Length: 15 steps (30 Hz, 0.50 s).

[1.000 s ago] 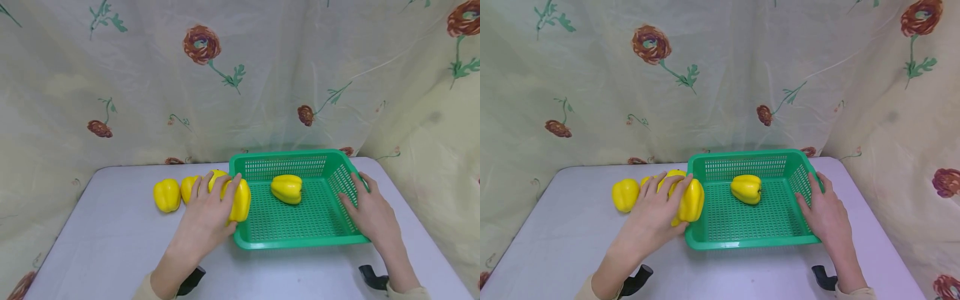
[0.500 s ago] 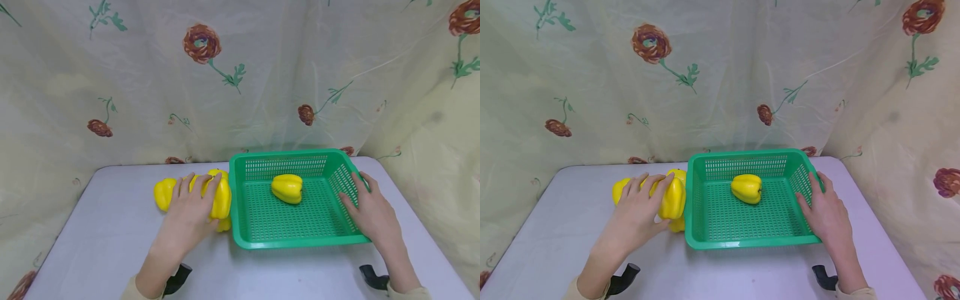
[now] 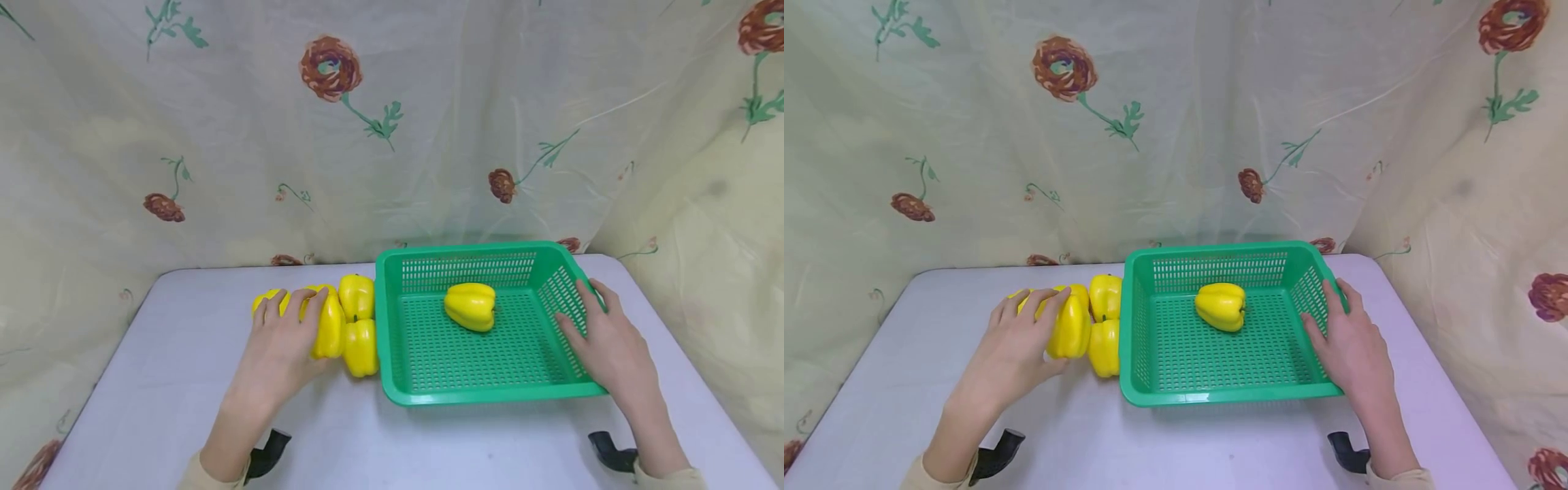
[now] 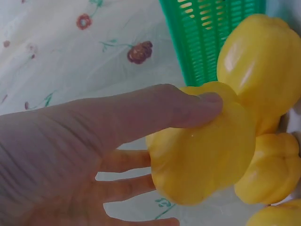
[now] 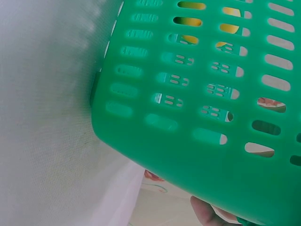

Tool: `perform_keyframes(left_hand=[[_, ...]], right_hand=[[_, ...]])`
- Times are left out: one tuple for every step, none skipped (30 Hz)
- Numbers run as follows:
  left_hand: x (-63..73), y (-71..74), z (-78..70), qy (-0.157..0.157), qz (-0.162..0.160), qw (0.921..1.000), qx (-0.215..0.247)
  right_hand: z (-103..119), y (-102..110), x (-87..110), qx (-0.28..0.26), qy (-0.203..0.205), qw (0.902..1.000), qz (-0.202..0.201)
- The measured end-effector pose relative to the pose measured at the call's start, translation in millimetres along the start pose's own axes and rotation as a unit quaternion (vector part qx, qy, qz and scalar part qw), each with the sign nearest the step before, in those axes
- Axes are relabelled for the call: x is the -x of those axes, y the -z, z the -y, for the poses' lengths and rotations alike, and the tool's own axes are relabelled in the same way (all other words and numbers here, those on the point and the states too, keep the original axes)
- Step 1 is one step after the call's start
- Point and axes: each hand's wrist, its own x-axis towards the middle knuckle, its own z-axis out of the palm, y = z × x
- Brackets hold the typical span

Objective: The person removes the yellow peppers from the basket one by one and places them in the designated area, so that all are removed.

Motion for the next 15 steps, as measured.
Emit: perform_keyframes(left_hand=[[0.4,-0.8,1.3,0.001,0.006,1.0,-0.004],[0.8,-1.5,2.5,0.001,0.011,0.9999,-0.008],[1.4,-2.1,3.5,0.001,0.017,0.9998,-0.012],[1.8,-2.3,4.3,0.002,0.023,0.9996,-0.016],[2.2,-3.0,5.3,0.001,0.027,0.9994,-0.021],[2.8,-3.7,6.3,0.0,0.03,0.9992,-0.024],[3.2,-4.4,7.1,0.001,0.035,0.9991,-0.026],[3.6,-5.2,7.9,0.002,0.039,0.9989,-0.027],[4.0,-6.1,8.8,0.004,0.042,0.9987,-0.027],[4.3,-6.9,9.5,0.006,0.047,0.9985,-0.026],[4.7,-7.8,10.1,0.008,0.052,0.9983,-0.025],[5.0,-8.7,10.5,0.01,0.059,0.9979,-0.023],[5.2,-9.4,10.6,0.013,0.066,0.9975,-0.022],[5.5,-10.5,10.9,0.015,0.071,0.9971,-0.021],[5.7,-11.4,10.8,0.017,0.076,0.9968,-0.02]], right_hand=[[0,0,0.1,0.0,0.001,1.0,0.0],[0,0,0.1,0.0,0.001,1.0,0.0],[0,0,0.2,0.0,0.001,1.0,0.0],[0,0,0.3,0.0,0.001,1.0,-0.001],[1,0,0.4,0.0,0.002,1.0,-0.002],[1,0,0.4,0.0,0.002,1.0,-0.002],[1,0,0.5,0.0,0.002,1.0,-0.003],[1,0,0.6,0.0,0.002,1.0,-0.003],[1,0,0.6,0.0,0.002,1.0,-0.003],[1,0,0.6,0.0,0.001,1.0,-0.002],[1,0,0.5,0.0,0.001,1.0,-0.001],[1,0,0.3,0.0,0.0,1.0,-0.001],[1,0,0.3,0.0,0.0,1.0,0.0],[1,0,0.1,0.0,0.0,1.0,0.0],[1,0,0.0,0.0,0.0,1.0,0.001]])
